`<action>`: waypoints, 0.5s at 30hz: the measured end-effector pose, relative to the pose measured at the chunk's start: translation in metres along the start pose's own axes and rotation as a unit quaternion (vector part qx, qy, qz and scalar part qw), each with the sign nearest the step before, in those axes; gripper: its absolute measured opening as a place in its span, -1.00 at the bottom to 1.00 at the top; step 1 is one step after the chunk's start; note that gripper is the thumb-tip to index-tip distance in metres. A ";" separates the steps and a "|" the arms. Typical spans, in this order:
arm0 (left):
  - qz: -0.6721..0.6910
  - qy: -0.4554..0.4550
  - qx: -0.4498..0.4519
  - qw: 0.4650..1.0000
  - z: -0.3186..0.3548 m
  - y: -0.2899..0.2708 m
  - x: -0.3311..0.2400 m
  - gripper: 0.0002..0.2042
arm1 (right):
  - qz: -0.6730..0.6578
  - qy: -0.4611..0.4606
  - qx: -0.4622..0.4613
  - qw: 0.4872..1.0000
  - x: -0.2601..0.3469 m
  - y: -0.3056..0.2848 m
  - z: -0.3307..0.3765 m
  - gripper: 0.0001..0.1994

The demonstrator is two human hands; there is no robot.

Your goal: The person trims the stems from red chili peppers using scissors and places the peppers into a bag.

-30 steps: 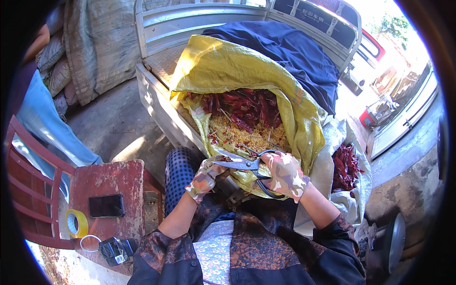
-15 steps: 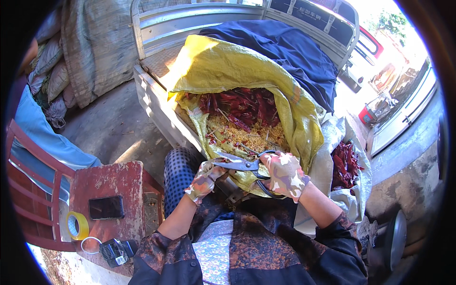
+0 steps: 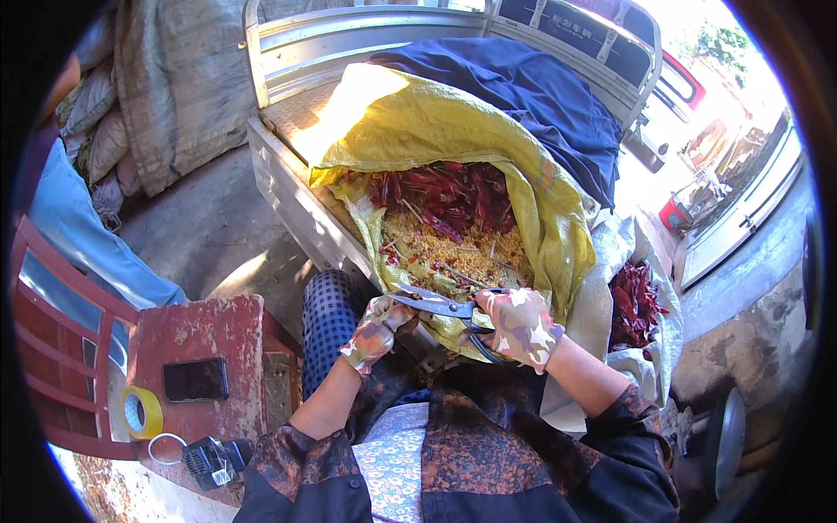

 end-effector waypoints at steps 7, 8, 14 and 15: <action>0.042 -0.019 -0.017 0.999 0.002 0.008 -0.005 -0.81 | -0.092 0.067 0.027 0.993 -0.012 0.030 0.004 -0.56; 0.032 -0.027 -0.030 0.999 0.003 0.012 -0.007 -0.81 | -0.088 0.074 0.022 0.993 -0.014 0.028 0.003 -0.57; -0.008 -0.028 -0.019 0.999 0.009 0.025 -0.015 -0.76 | 0.001 0.130 -0.019 0.991 -0.042 0.021 0.001 -0.61; -0.014 -0.022 -0.006 1.000 0.007 0.026 -0.014 -0.76 | -0.004 0.129 -0.027 0.991 -0.050 0.027 0.000 -0.62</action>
Point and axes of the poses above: each hand's wrist, its own z-axis away from the middle knuckle, its own y-axis out of the palm, x = y × z, the point moved 4 cm from there along -z, towards the middle knuckle, and after that the axes turned 9 degrees about z, right-handed, at the moved point
